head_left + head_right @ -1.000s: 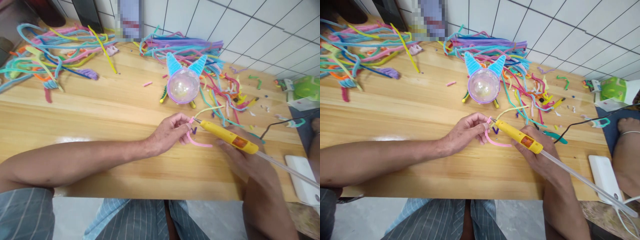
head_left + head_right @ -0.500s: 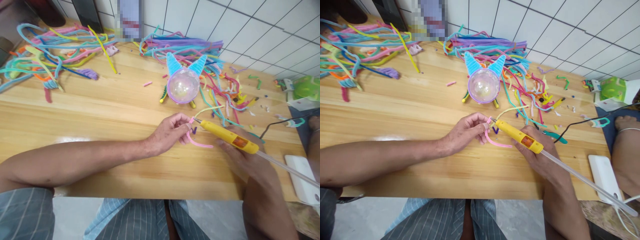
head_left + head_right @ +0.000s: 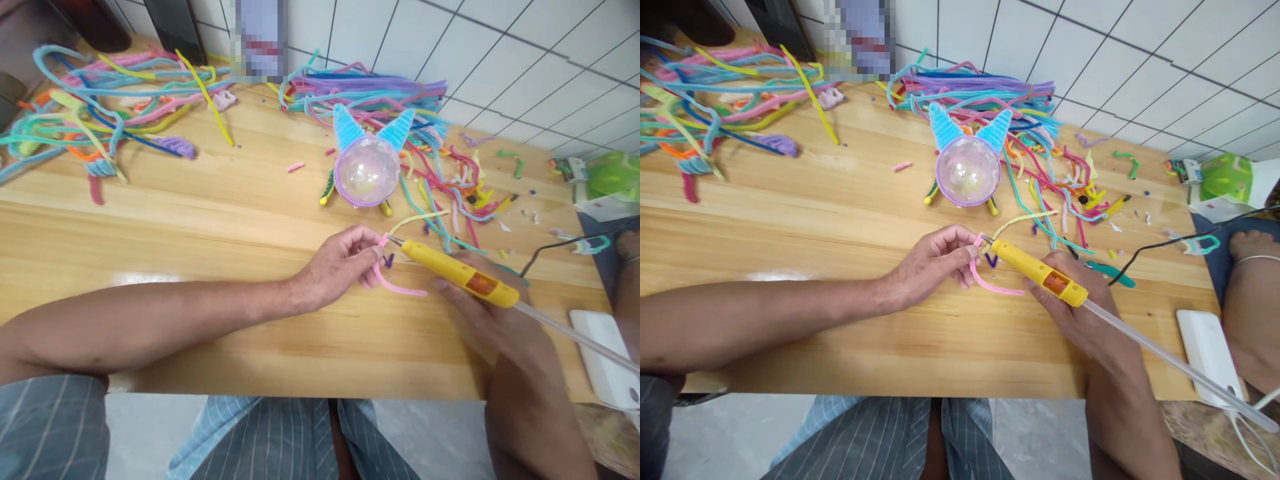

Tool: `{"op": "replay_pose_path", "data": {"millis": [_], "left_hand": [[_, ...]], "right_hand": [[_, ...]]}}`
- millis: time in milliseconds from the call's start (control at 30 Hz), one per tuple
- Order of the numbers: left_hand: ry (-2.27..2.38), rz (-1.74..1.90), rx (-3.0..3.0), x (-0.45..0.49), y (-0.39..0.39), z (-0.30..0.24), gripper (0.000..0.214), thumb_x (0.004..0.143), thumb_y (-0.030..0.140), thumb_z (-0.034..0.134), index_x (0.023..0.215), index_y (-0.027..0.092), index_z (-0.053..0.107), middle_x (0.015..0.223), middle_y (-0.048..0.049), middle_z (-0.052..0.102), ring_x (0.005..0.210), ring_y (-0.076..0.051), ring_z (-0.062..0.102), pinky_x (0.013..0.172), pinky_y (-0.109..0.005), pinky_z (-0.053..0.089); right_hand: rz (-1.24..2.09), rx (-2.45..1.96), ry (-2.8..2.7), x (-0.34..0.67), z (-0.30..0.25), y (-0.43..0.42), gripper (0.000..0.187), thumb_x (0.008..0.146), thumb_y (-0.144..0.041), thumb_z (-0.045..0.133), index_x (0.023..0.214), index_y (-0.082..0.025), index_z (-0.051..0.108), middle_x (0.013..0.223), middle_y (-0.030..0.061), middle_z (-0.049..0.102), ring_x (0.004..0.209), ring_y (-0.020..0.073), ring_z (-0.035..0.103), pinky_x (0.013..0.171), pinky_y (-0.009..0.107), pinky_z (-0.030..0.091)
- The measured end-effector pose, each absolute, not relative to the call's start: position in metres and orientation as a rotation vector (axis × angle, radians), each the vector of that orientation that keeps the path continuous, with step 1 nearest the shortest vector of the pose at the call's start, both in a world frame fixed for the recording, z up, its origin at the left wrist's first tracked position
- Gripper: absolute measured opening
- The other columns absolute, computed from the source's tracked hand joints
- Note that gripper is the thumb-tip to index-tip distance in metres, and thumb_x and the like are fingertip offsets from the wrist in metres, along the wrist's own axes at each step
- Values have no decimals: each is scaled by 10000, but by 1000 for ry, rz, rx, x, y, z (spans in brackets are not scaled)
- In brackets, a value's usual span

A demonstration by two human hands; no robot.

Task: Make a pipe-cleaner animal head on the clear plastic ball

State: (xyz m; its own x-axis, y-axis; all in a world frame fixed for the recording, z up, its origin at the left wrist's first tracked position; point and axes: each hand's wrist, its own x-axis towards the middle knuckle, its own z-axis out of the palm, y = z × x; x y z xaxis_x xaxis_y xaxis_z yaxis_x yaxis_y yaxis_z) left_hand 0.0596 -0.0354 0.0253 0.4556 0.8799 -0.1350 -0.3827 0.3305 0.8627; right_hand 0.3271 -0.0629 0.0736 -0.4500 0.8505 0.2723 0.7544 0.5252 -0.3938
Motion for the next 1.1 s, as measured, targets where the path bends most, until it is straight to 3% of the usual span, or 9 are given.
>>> {"op": "replay_pose_path", "data": {"millis": [567,833,1100], "left_hand": [[685,913,874,60,-35,25,18,997,163,660,986,157,647,795,18,721,593,-74,675,573,-186,598],[692,904,869,59,-36,24,127,966,244,749,980,164,651,811,10,727,611,-82,680,588,-198,597],[703,903,875,60,-35,25,51,996,189,680,977,159,642,790,17,719,599,-79,676,581,-193,598]], "right_hand": [[239,-1303,-2354,329,72,-62,108,1073,-390,644,1030,-296,613,879,-23,709,723,183,692,636,301,519],[288,-1254,-2375,328,73,-63,91,1091,-382,614,1047,-303,614,882,-23,708,718,182,694,630,303,529],[260,-1277,-2335,324,78,-62,103,1084,-362,628,1009,-306,585,859,-41,666,701,152,664,625,274,516]]}}
